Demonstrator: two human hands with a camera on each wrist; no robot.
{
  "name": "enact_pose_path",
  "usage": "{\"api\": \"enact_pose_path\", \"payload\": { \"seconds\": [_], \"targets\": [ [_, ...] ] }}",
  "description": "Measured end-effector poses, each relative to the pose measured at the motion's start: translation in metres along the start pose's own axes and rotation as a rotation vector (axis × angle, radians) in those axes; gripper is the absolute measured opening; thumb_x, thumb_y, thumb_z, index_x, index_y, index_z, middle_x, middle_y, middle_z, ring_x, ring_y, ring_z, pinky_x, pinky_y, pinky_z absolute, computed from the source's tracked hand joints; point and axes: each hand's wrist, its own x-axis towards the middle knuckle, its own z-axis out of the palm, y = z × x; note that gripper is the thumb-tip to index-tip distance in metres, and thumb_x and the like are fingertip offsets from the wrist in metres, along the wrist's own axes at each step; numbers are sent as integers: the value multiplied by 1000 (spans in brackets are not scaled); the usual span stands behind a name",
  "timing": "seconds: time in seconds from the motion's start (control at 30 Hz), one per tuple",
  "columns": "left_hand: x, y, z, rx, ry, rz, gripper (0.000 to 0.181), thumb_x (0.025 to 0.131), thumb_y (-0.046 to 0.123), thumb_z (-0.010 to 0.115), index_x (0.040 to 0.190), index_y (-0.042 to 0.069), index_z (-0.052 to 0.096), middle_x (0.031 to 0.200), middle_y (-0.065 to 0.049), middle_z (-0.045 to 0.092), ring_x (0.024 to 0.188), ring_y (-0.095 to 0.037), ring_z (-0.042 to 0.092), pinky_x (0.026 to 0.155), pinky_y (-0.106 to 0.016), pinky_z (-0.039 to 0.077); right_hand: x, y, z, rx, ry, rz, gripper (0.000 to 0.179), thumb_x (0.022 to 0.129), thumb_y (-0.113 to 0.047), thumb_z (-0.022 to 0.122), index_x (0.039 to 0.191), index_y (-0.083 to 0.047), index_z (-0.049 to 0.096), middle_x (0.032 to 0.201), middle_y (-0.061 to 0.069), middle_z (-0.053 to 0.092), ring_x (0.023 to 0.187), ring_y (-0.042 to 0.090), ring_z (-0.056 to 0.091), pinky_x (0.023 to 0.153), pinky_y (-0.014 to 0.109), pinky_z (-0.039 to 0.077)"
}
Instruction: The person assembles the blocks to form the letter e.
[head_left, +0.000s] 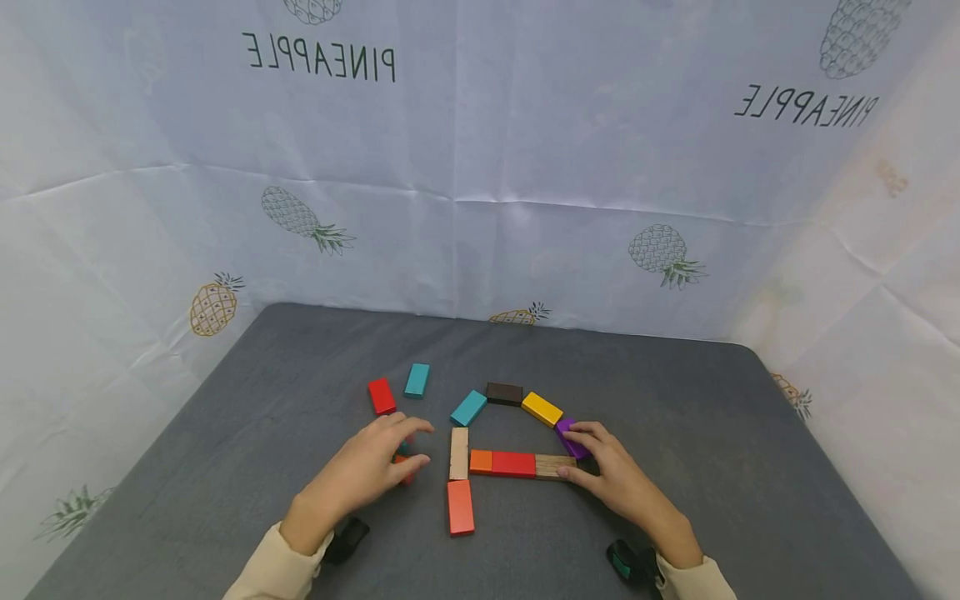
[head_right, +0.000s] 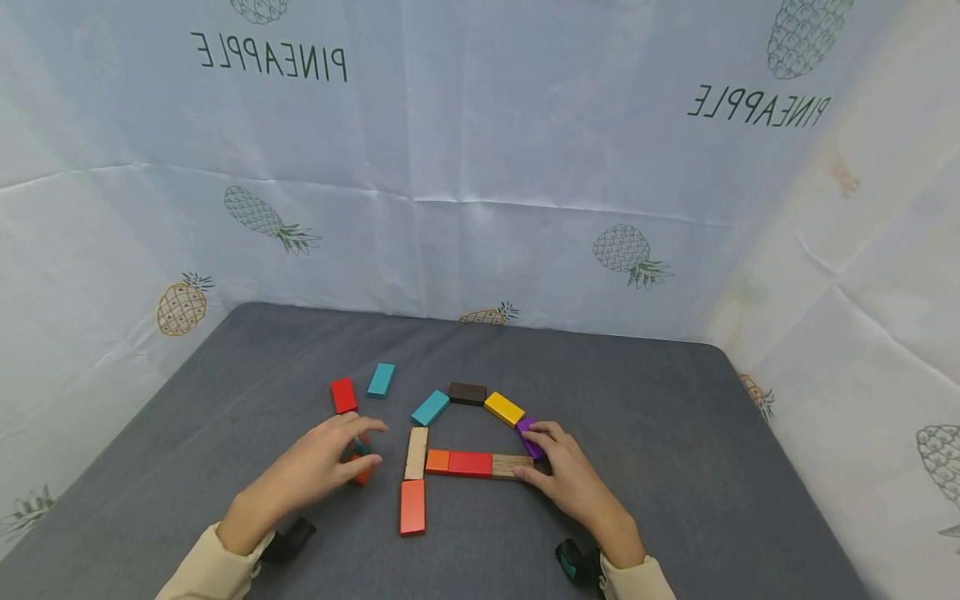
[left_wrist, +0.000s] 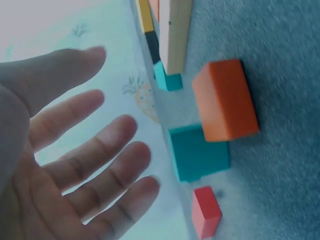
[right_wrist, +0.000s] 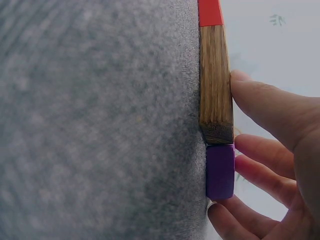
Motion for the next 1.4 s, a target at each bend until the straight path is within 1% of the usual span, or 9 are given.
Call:
{"api": "enact_pose_path", "payload": {
  "seconds": [0.2,0.43,0.63,0.83,0.97,1.07,1.17,1.27,1.4],
  "targets": [
    [3,-12,0,7,71,-30,34,87,19,76,119,14,67,102,-1,64,94,-16,59,80,-36,53,0,0,0,-4,5,-9,54,89,-31,74,133,-3,61,136,11,53,126,34,52,102,54,45],
    [7,-31,-8,19,112,-56,34,91,19,73,123,11,66,111,-8,63,102,-26,59,83,-45,52,-1,0,0,-3,4,-4,53,89,-30,74,132,-2,61,135,12,53,125,34,53,102,55,45],
    [18,-49,-15,50,119,-81,33,93,17,70,124,9,64,115,-14,61,102,-30,54,83,-50,51,-1,0,-1,2,-1,2,53,89,-29,74,132,-2,61,135,13,53,125,35,52,102,55,45],
    [31,-64,-15,69,97,-71,39,92,16,70,129,7,62,132,-23,54,117,-41,51,92,-58,47,-1,0,-1,8,-1,0,53,89,-30,74,132,-2,61,135,12,53,126,35,52,103,56,45],
    [38,-69,-14,87,79,-58,42,91,15,71,132,6,61,142,-27,46,126,-47,46,96,-62,44,-1,0,0,9,2,-3,53,89,-31,74,132,-2,61,135,12,53,126,35,52,103,56,44],
    [43,-72,-14,86,36,-69,43,92,13,70,133,7,60,147,-28,42,132,-50,41,99,-65,41,-1,1,0,11,4,-5,53,89,-31,74,132,-3,61,135,12,53,126,35,52,103,56,44],
    [46,-75,-13,82,-34,-99,44,93,12,68,135,7,59,150,-28,39,135,-51,38,103,-65,39,-1,1,0,14,6,-6,53,89,-31,74,132,-3,61,135,11,54,126,35,52,103,56,44],
    [47,-78,-12,88,-102,-128,40,93,12,68,132,8,61,148,-26,41,131,-49,42,101,-63,42,-1,1,0,11,5,-8,53,89,-31,74,132,-3,61,135,11,54,126,34,52,103,56,45],
    [46,-79,-11,98,-136,-166,35,91,14,70,126,11,65,136,-23,50,117,-39,49,91,-53,49,-1,1,0,10,3,-5,54,89,-32,74,132,-3,61,135,11,53,126,34,52,103,55,45]
  ]
}}
